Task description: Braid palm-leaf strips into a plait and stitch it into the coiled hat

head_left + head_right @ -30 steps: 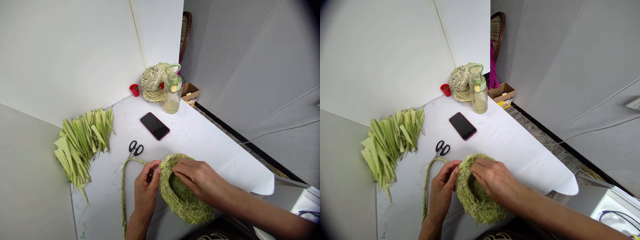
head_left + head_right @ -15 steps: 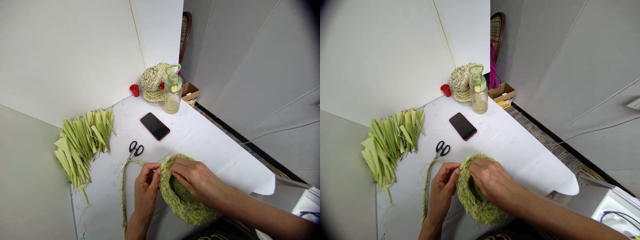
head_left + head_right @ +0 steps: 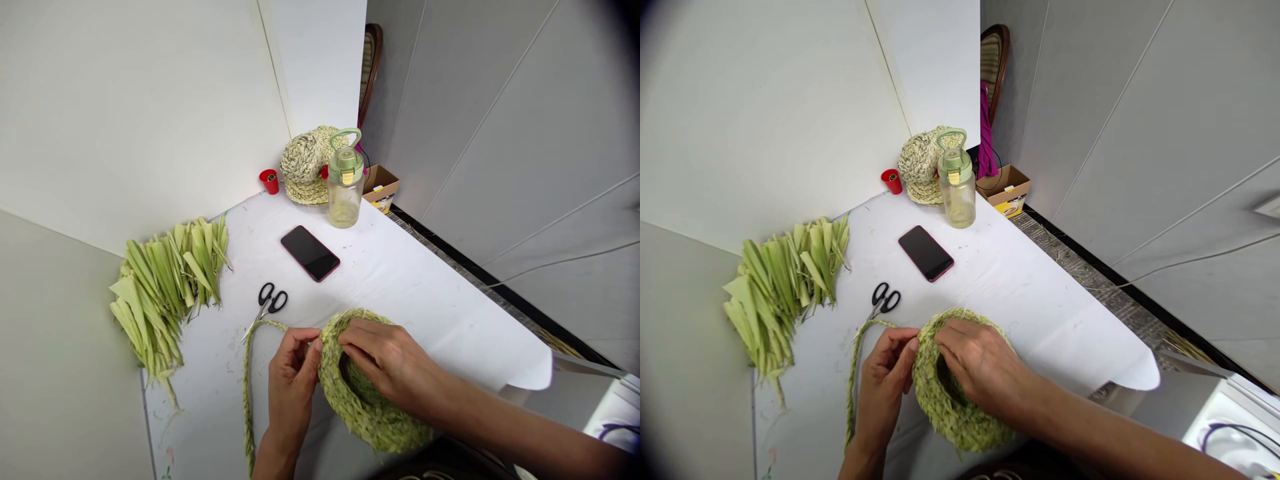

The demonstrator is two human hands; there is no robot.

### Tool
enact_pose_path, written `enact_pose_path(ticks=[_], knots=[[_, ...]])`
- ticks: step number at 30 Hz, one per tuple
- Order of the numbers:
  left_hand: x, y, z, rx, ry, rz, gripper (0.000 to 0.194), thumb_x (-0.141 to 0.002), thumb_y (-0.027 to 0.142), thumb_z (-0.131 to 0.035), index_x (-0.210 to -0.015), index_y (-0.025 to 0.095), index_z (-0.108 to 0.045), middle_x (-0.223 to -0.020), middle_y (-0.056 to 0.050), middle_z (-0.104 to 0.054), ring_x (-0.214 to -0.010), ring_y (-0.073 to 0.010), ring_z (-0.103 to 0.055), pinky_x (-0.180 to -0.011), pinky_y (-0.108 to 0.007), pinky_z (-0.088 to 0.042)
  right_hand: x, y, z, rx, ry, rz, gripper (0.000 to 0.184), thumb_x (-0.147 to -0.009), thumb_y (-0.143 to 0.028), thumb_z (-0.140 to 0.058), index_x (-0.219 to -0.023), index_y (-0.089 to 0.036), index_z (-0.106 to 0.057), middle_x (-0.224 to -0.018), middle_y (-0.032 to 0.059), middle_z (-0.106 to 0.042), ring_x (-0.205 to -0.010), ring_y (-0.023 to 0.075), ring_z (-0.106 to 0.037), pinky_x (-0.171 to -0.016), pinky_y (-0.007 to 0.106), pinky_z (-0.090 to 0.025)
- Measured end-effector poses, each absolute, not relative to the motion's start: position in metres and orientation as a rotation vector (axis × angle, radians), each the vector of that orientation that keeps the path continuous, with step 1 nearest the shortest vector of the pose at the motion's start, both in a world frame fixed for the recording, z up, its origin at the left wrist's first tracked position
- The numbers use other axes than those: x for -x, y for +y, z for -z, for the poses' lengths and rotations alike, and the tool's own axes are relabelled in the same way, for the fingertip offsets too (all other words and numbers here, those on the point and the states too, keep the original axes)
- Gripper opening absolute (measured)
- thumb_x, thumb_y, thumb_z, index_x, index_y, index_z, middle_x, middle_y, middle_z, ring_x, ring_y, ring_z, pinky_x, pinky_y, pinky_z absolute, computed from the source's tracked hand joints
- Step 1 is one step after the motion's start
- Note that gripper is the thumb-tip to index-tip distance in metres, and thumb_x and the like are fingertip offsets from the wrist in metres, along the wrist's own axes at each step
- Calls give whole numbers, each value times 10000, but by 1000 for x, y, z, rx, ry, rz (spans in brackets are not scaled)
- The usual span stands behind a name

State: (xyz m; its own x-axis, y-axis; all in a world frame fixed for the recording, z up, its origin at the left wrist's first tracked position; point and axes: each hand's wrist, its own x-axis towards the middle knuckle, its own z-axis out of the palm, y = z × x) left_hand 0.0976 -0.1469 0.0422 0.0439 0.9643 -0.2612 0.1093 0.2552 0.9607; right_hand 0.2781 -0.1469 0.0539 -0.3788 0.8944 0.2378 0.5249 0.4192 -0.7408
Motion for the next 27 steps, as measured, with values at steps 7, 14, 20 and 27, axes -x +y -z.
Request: enact_pose_path(ticks=[7,14,20,27], knots=[[-97,-144,-43,-1067,1341,-887,327,-828,486,-689,-917,173,-663,-577,66,-491,-440,-55,-358,-399,-162,-323,-277,-148,-51,1217,-2010,-777,224,-987,-139,-420,-852,-184,-593,-814,23,-602,-740,159,-536,-676,298,-406],[-97,-146,-44,-1049,1309,-878,312,-845,472,-680,-902,165,-662,-555,73,-467,-434,-50,-347,-398,-158,-311,-271,-148,-50,1248,-1984,-795,219,-1003,-161,-411,-843,-187,-559,-807,21,-591,-734,159,-531,-673,299,-401],[-100,-146,-41,-1044,1330,-948,307,-828,465,-697,-918,177,-648,-618,51,-528,-475,-71,-400,-417,-169,-364,-278,-151,-53,1370,-2127,-749,119,-991,-186,-459,-959,-206,-571,-946,45,-619,-830,198,-594,-736,336,-455],[-103,-148,-39,-1064,1282,-1029,242,-838,410,-699,-834,181,-621,-627,44,-506,-539,-95,-438,-489,-193,-394,-280,-156,-48,1328,-2265,-521,215,-974,-138,-393,-871,-192,-573,-834,54,-595,-710,202,-593,-614,325,-425]])
